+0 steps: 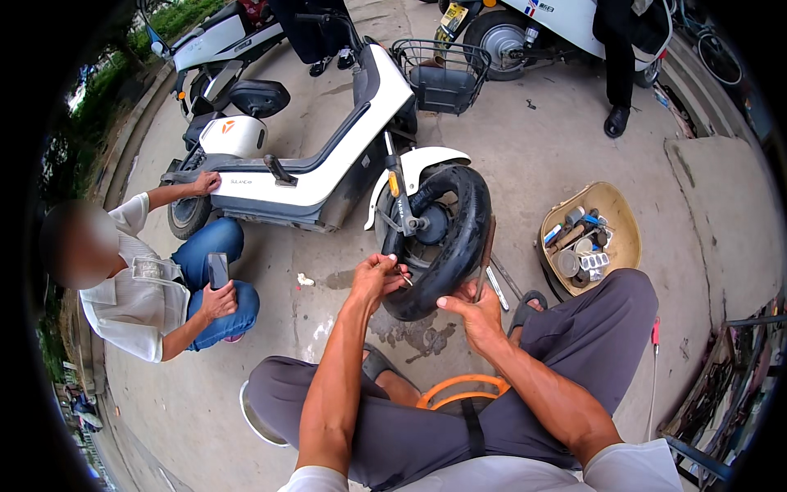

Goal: The person sits on a small stool and uses a metal rod to repeatedly scrape and clean the surface of a black scooter tire. They rotate the tire to access different areas while another person stands nearby. The person continues this scraping action throughout the clip.

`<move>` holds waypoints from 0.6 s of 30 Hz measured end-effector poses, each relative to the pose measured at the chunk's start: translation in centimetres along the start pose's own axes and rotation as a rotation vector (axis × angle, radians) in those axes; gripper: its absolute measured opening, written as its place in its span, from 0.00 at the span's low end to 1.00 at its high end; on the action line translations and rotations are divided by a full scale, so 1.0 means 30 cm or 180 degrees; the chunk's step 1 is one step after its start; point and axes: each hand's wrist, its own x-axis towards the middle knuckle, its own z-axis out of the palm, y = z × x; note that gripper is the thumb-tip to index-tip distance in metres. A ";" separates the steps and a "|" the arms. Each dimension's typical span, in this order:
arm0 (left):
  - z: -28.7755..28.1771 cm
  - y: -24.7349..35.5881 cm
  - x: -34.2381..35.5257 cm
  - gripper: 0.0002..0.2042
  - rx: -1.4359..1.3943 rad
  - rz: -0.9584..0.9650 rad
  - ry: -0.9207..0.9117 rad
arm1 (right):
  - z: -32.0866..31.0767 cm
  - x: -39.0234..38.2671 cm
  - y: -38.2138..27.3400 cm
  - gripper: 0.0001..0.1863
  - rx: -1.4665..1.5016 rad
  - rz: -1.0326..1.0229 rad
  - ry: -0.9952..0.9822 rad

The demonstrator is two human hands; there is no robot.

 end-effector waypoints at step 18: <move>0.027 0.004 0.019 0.12 0.0235 -0.0026 0.0144 | 0.010 -0.009 0.000 0.27 -0.0031 0.0020 -0.0079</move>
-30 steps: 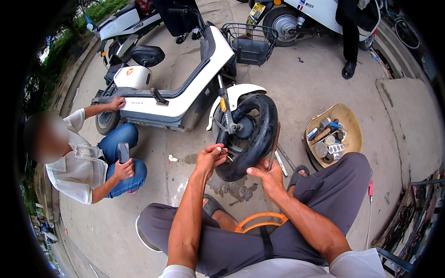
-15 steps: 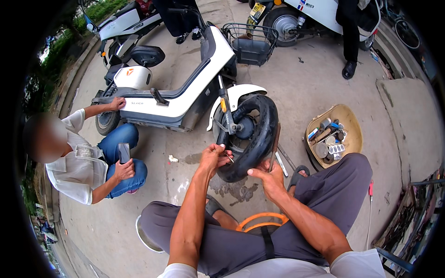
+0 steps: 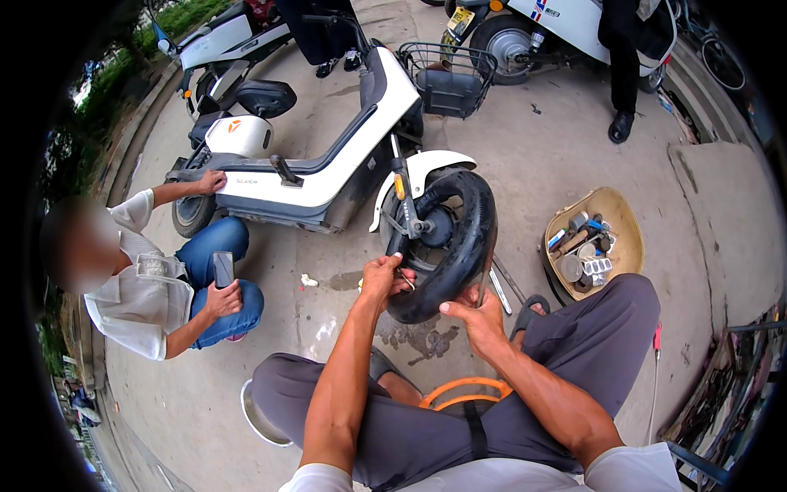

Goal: The person sits on a small stool and uses a metal rod to repeatedly scrape and clean the surface of a black scooter tire. They rotate the tire to access different areas while another person stands nearby. The person continues this scraping action throughout the clip.

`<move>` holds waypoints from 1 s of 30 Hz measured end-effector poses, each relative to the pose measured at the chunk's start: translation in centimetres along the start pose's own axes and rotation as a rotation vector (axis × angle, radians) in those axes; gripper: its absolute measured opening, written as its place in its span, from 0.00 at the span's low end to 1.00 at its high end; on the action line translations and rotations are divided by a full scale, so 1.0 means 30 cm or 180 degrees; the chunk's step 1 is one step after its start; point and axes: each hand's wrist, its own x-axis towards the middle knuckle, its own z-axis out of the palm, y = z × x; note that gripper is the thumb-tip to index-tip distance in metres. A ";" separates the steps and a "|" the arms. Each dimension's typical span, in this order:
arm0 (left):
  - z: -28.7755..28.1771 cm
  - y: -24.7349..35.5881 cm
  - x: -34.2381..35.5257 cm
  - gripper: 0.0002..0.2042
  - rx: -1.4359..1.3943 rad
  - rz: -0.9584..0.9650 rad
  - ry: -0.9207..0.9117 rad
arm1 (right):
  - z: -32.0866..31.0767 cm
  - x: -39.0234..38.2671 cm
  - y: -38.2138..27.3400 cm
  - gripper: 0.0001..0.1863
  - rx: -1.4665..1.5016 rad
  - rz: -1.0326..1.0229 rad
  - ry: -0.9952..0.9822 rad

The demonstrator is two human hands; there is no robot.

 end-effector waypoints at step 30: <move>-0.016 -0.031 -0.009 0.08 0.0074 0.0434 0.0025 | -0.019 0.012 0.009 0.26 -0.0024 -0.0046 0.0101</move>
